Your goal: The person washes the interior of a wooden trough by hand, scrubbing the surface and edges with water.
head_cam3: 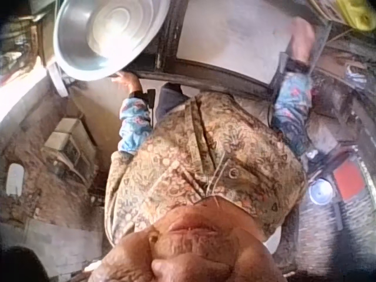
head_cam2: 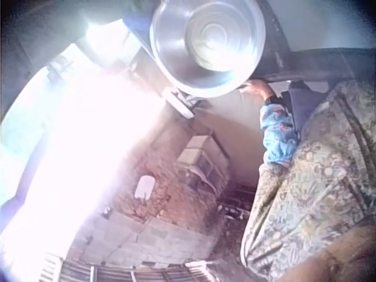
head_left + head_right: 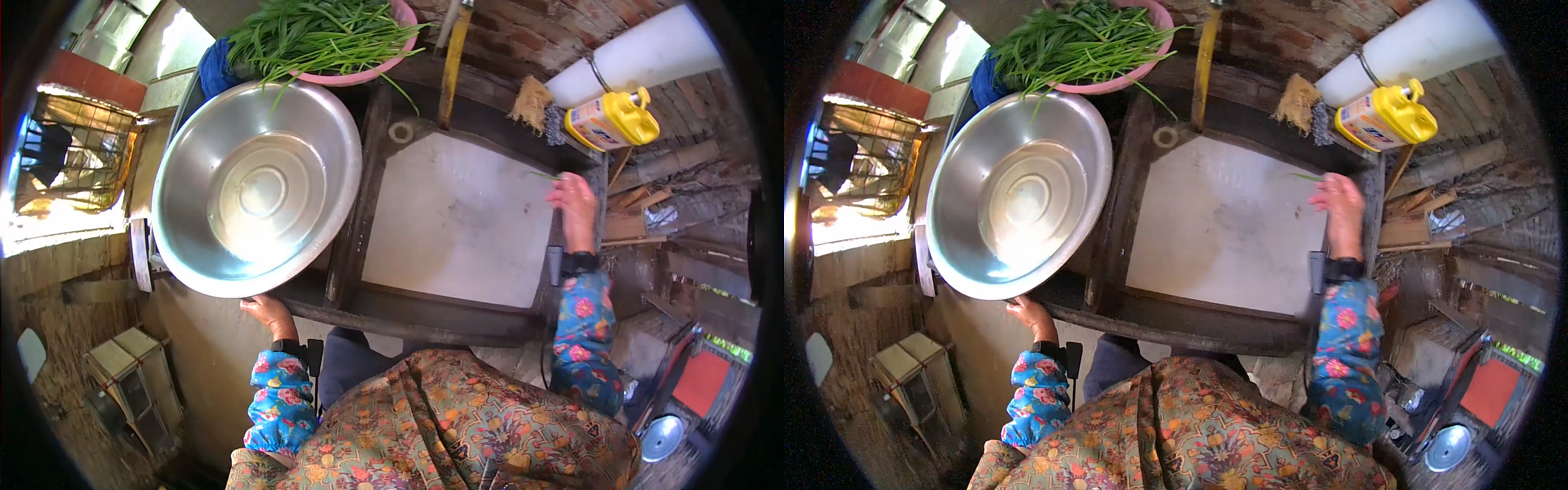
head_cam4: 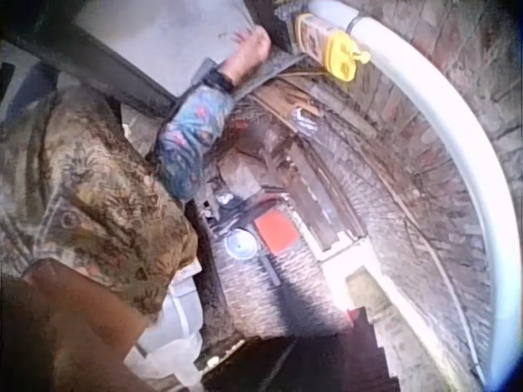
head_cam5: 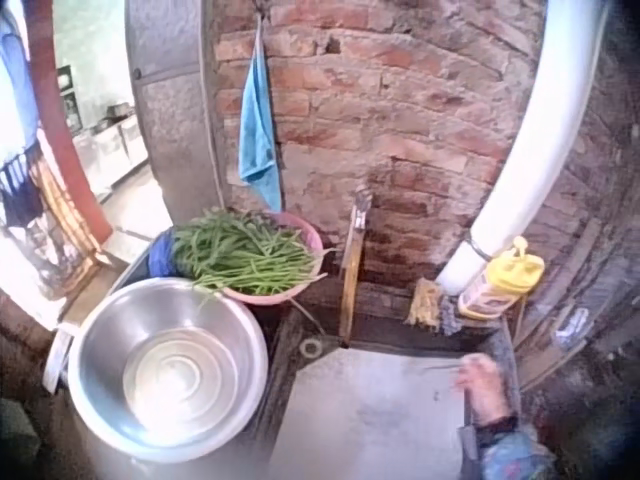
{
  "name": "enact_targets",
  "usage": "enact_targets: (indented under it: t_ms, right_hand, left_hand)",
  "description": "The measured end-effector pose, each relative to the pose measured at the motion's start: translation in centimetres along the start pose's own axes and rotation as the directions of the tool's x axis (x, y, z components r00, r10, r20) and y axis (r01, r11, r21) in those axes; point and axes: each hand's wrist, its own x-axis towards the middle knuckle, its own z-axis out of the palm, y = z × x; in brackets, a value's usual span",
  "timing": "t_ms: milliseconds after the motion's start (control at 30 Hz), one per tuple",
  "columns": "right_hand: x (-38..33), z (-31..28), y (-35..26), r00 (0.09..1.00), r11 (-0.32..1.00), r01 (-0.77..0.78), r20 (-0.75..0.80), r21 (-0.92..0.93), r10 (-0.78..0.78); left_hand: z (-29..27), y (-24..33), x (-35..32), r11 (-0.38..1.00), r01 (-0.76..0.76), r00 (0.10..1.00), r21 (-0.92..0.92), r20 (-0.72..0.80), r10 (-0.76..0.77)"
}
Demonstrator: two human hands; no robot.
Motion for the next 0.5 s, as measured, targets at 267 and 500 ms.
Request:
enact_targets:
  t_ms: [267, 500]
  right_hand:
    - [-0.2, -27.8, -5.8, 0.817, 0.556, -0.041, -0.349, -0.830, -0.460]
    - [-0.7, -23.3, -1.0, 0.859, 0.518, 0.222, -0.086, -0.826, -0.505]
  left_hand:
    - [-0.4, 2.5, -0.7, 0.980, 0.157, 0.983, 0.122, 0.073, -0.166]
    - [0.7, 0.8, -0.7, 0.994, -0.039, 0.999, 0.102, -0.020, 0.041]
